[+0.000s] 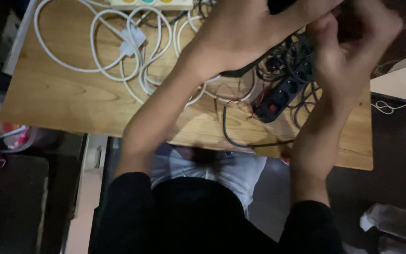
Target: The person sits on the floor and organizes a black power strip cable by wrapping it around the body of the strip. They repeatedly wind the cord, adjust the loops, and secure the cable to the power strip using a built-in strap.
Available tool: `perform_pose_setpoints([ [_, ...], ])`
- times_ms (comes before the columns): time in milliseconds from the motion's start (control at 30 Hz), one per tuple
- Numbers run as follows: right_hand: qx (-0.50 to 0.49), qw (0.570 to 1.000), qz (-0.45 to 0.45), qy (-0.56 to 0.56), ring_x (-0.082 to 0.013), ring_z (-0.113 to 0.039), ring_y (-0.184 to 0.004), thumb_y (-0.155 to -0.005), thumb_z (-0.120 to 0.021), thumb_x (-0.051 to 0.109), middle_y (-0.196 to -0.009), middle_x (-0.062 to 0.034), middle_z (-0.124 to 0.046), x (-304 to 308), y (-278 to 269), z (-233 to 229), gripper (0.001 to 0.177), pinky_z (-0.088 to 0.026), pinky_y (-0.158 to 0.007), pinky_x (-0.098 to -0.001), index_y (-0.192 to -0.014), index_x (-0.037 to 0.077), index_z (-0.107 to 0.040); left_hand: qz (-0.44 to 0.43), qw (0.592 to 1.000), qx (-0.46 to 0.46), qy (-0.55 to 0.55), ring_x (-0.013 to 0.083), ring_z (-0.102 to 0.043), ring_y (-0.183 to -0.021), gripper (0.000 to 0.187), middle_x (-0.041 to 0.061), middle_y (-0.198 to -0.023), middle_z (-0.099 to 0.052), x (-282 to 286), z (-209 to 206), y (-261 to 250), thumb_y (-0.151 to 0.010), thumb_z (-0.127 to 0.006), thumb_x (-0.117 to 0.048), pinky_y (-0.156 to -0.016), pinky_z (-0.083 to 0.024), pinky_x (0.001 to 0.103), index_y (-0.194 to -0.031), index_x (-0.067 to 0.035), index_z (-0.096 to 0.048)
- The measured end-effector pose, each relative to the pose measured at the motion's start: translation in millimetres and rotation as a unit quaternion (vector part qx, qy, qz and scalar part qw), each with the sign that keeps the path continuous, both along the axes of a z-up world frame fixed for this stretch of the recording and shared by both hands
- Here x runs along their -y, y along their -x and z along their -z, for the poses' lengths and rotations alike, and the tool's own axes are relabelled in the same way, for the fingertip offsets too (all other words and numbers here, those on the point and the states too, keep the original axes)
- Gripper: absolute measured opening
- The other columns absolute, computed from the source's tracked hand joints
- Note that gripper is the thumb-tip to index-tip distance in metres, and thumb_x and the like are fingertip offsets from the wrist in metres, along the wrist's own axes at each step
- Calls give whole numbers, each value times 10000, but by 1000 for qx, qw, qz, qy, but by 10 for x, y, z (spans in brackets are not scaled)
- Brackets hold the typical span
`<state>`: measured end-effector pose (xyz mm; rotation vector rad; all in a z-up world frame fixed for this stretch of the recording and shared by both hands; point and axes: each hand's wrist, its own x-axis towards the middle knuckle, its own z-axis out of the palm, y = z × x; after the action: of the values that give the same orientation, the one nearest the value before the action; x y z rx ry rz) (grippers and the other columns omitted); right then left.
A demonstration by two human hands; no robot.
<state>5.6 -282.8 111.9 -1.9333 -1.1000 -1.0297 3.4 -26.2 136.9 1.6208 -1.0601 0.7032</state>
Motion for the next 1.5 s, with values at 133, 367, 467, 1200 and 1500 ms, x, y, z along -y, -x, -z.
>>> perform_pose_setpoints([
  [133, 32, 999, -6, -8, -116, -558, -718, -978, -799, 444, -1144, -65, -627, 47, 36, -148, 739, -456, -650, -239, -1481, 26, -457, 116, 987, -107, -2, 108, -670, -767, 616, 12, -847, -598, -145, -208, 77, -1056, -468, -660, -666, -544, 295, -1255, -111, -665],
  [367, 11, 998, 51, -42, -102, -592, -714, -676, -744, 657, -978, -64, -657, -293, 158, -338, 915, -419, -598, -244, -1277, -28, -657, 303, 938, -157, 55, 182, -641, -1184, 793, 78, -1305, -617, -166, -157, 15, -1109, -422, -704, -1033, -550, 310, -1532, -37, -347],
  [467, 41, 995, 61, -71, -71, -522, -635, -675, -771, 659, -855, -38, -645, -421, 100, -329, 909, -360, -532, -230, -1214, -68, -677, 336, 925, -171, 56, 200, -654, -1115, 865, 78, -1226, -620, -152, -181, -68, -1057, -414, -757, -1014, -561, 328, -1523, -31, -366],
  [1200, -125, 991, 9, -51, -53, -472, -668, -925, -827, 619, -848, 3, -587, -273, 175, -454, 818, -337, -597, -200, -1328, -67, -641, 167, 975, -120, 78, 225, -466, -1383, 799, 143, -1439, -493, -134, -121, -56, -1121, -381, -681, -1204, -381, 335, -1479, 33, -365],
  [1500, -39, 988, 112, -96, -74, -401, -605, -1068, -737, 532, -772, 10, -477, -438, 90, -369, 699, -301, -570, -250, -1427, -50, -593, 42, 998, -13, 50, 178, -698, -1063, 631, 46, -1158, -638, -18, -150, -105, -1068, -540, -652, -937, -602, 314, -1280, -59, -559],
])
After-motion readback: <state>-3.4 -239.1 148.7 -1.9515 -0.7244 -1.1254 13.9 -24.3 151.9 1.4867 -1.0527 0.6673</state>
